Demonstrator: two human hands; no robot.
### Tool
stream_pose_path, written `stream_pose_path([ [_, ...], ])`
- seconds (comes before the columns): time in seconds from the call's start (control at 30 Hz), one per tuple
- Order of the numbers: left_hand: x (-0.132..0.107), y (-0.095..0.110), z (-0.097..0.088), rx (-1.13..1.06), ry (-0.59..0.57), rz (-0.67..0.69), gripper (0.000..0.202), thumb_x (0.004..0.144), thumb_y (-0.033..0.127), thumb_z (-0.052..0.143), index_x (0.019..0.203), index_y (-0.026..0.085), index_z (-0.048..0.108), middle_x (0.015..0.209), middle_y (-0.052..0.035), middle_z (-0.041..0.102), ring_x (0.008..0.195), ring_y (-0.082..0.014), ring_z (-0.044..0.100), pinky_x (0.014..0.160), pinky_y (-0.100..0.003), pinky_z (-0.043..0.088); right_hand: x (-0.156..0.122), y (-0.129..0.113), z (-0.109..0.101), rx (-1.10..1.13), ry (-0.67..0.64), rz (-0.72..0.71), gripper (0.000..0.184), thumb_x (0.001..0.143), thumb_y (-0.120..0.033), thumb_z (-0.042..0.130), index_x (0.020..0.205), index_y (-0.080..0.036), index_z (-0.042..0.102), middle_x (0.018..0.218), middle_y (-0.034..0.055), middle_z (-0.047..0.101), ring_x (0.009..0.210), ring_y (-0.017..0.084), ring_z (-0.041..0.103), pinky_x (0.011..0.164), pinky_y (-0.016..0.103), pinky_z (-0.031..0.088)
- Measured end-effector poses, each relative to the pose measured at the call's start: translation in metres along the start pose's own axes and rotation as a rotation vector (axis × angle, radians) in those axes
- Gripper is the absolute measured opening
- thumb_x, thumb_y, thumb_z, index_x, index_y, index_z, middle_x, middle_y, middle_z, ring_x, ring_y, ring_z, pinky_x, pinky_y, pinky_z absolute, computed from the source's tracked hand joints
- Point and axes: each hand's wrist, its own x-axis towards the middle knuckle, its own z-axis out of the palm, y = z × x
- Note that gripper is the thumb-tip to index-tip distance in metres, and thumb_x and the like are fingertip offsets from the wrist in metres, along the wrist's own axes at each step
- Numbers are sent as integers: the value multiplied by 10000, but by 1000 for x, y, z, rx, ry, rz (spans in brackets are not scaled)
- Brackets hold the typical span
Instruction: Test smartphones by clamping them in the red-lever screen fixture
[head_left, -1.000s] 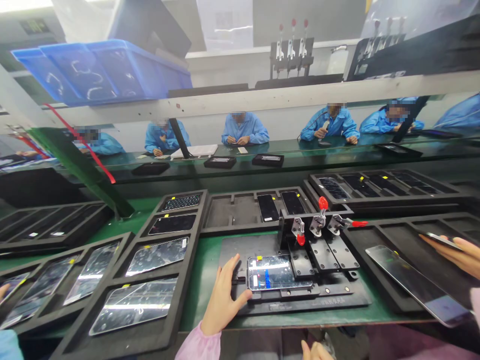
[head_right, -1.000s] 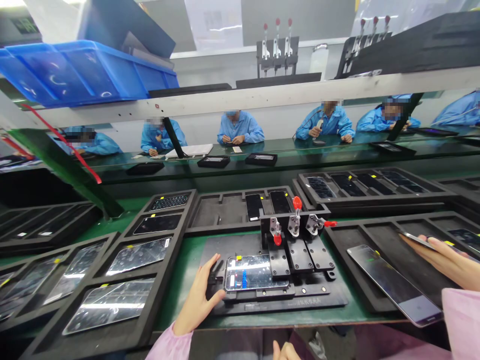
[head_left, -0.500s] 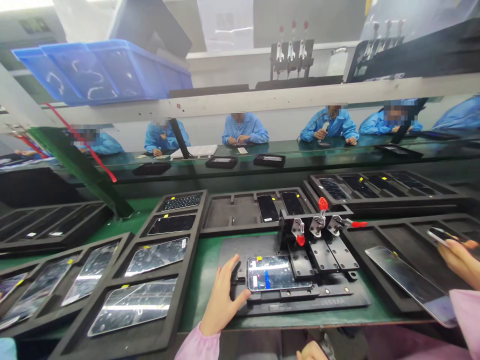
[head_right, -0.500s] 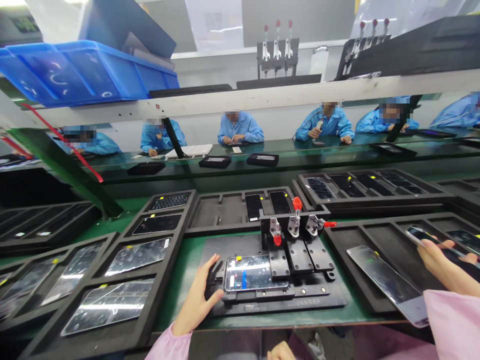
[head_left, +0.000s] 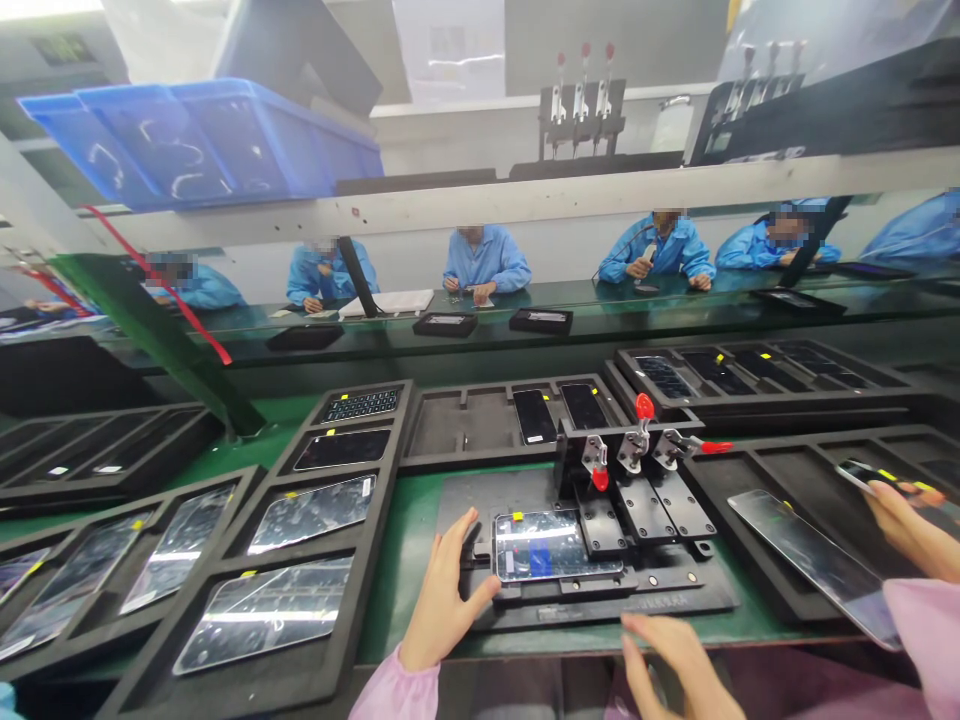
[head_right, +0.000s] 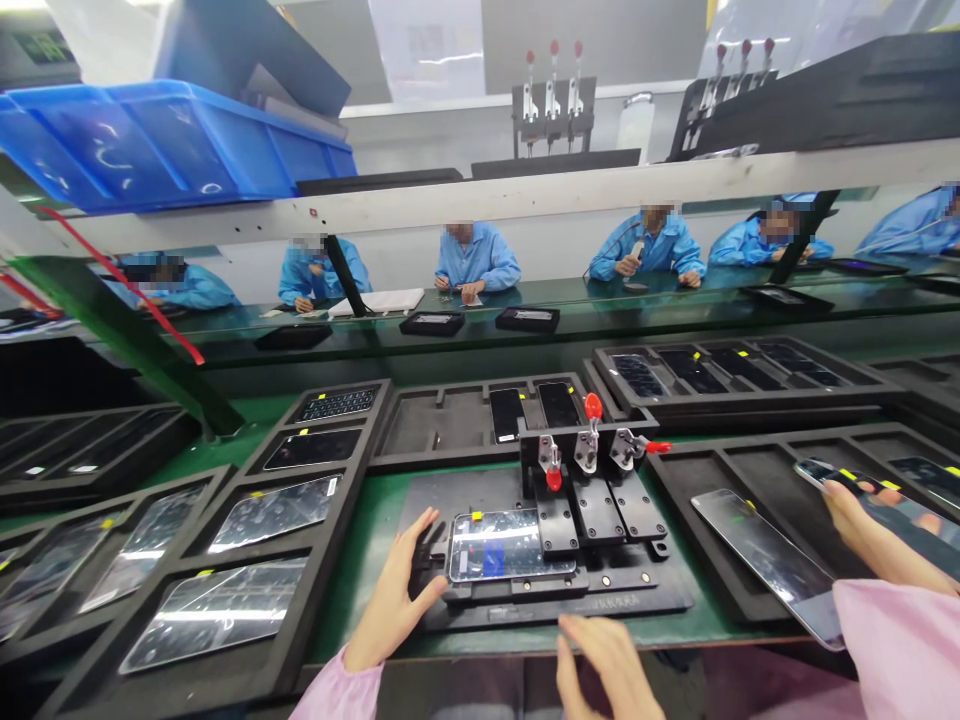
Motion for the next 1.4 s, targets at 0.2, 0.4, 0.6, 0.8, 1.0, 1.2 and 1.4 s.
stream_pose_path([
  [0.2, 0, 0, 0, -60, 12, -24, 601, 867, 379, 443, 1384, 276, 155, 1436, -78, 327, 1330, -223, 281, 1110, -509, 117, 71, 11, -4, -256, 26, -44, 193, 750, -218, 643, 940, -225, 610, 840, 28, 656, 777, 193, 578, 766, 372, 425],
  [0.4, 0, -2, 1, -107, 42, -37, 539, 886, 355, 400, 1381, 269, 205, 1424, -79, 350, 1325, -225, 292, 1108, -505, 131, 104, 24, 9, -464, -74, 8, 177, 791, -386, 582, 887, -238, 596, 798, -7, 657, 709, 168, 542, 780, 354, 327],
  [0.6, 0, -2, 1, -103, 47, -44, 530, 887, 354, 401, 1375, 286, 205, 1413, -59, 373, 1316, -211, 312, 1112, -491, 137, 116, 29, 22, -544, -189, -3, 233, 803, -444, 557, 846, -215, 566, 794, -1, 647, 714, 157, 528, 733, 327, 283],
  [0.8, 1, 2, -3, -135, 48, -59, 475, 896, 327, 384, 1350, 279, 252, 1377, -55, 416, 1285, -196, 358, 1098, -467, 206, 127, 28, 37, -657, -301, -31, 234, 825, -434, 526, 816, -202, 502, 761, 10, 633, 689, 168, 496, 672, 324, 248],
  [1.0, 1, 0, -4, -124, 105, -27, 433, 857, 201, 400, 1286, 252, 366, 1118, -42, 596, 1085, -187, 535, 988, -409, 373, 127, 34, 40, -487, -259, -12, 165, 817, -353, 515, 827, -189, 501, 659, 0, 598, 685, 167, 528, 684, 309, 291],
  [1.2, 5, -2, 0, -102, 157, 2, 417, 835, 193, 438, 1249, 230, 411, 1048, -44, 619, 1020, -181, 572, 940, -379, 421, 135, 18, 18, -436, -124, -91, 153, 809, -313, 569, 714, -195, 547, 628, -30, 590, 624, 120, 514, 732, 294, 327],
  [1.4, 6, -4, 2, -82, 173, -4, 401, 825, 194, 456, 1224, 226, 438, 994, -34, 649, 942, -167, 612, 880, -348, 468, 140, -4, -8, -379, 17, -102, 132, 748, -299, 670, 804, -206, 594, 625, -41, 594, 586, 106, 496, 726, 297, 361],
])
